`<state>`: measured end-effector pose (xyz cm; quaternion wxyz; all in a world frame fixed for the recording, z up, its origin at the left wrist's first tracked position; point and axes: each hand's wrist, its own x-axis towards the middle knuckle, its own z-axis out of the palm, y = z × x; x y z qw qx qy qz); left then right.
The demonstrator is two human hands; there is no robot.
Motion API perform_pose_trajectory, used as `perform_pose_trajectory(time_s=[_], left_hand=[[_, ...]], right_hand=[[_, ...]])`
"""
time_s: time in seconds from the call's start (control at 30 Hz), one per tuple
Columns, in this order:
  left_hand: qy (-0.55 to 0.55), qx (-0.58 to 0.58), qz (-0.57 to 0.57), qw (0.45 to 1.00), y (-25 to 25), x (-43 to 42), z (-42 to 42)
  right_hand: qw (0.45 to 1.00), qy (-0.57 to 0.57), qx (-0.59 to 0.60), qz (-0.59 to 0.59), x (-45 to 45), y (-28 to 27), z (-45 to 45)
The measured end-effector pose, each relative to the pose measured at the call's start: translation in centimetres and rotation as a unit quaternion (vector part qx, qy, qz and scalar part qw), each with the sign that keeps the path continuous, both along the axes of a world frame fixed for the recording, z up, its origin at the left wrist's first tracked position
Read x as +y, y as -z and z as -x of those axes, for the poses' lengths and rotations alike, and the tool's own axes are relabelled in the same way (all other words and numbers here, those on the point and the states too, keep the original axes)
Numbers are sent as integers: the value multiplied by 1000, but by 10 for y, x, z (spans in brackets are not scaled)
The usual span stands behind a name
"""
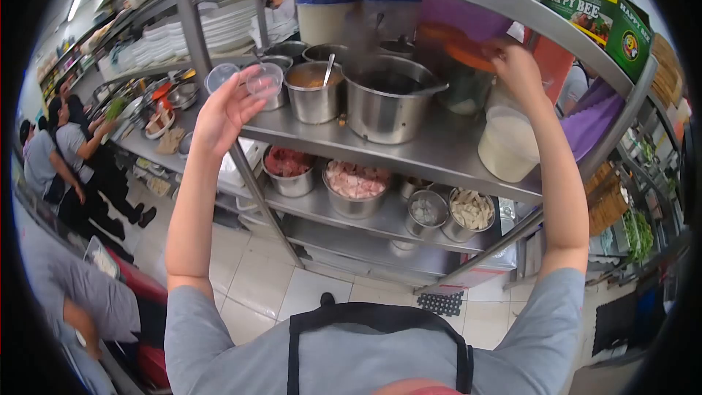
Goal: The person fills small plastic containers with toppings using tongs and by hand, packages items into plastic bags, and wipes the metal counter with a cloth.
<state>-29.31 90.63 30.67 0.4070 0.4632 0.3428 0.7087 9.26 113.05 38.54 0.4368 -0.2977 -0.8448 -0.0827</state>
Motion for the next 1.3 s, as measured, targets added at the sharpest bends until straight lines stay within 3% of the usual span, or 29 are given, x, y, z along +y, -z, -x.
perform_pose_trajectory(time_s=[0.07, 0.1, 0.17, 0.2, 0.27, 0.33, 0.37, 0.43, 0.47, 0.5, 0.53, 0.57, 0.67, 0.97, 1.3], left_hand=[[44, 23, -4, 999, -19, 36, 17], [55, 22, -7, 998, -25, 53, 22], [71, 34, -2, 997, -40, 86, 30], [82, 28, 3, 996, -44, 103, 34], [104, 38, -4, 994, -50, 133, 39], [99, 58, 10, 993, -55, 154, 36], [100, 58, 7, 993, -58, 162, 35], [104, 71, 7, 992, -59, 169, 35], [102, 72, 7, 992, -60, 171, 36], [100, 70, 8, 993, -61, 170, 36], [87, 81, 1, 993, -63, 166, 35], [75, 94, -7, 993, -65, 165, 35], [79, 113, -22, 990, -64, 170, 45], [92, 99, -30, 990, -66, 200, 45], [141, 126, -71, 979, -68, 221, 42]], right_hand=[[966, 186, -171, -62, 30, -12, 20], [963, 197, -173, -63, 59, -13, 28], [985, 81, -109, -105, 121, -7, 38], [984, 89, -109, -109, 128, -5, 48], [992, -59, 48, 97, 129, 1, 92], [910, -207, 203, 295, 140, 12, 123], [912, -207, 202, 292, 156, 14, 128], [835, -206, 264, 437, 192, 19, 137], [835, -207, 262, 436, 203, 20, 143], [913, -52, 196, 354, 206, 24, 153], [953, 104, 121, 256, 209, 26, 159], [954, 102, 120, 257, 212, 26, 159], [994, -3, 55, 100, 213, 18, 154], [996, -5, -82, 34, 161, -55, 100], [980, 19, -197, -10, 74, -62, 85]])
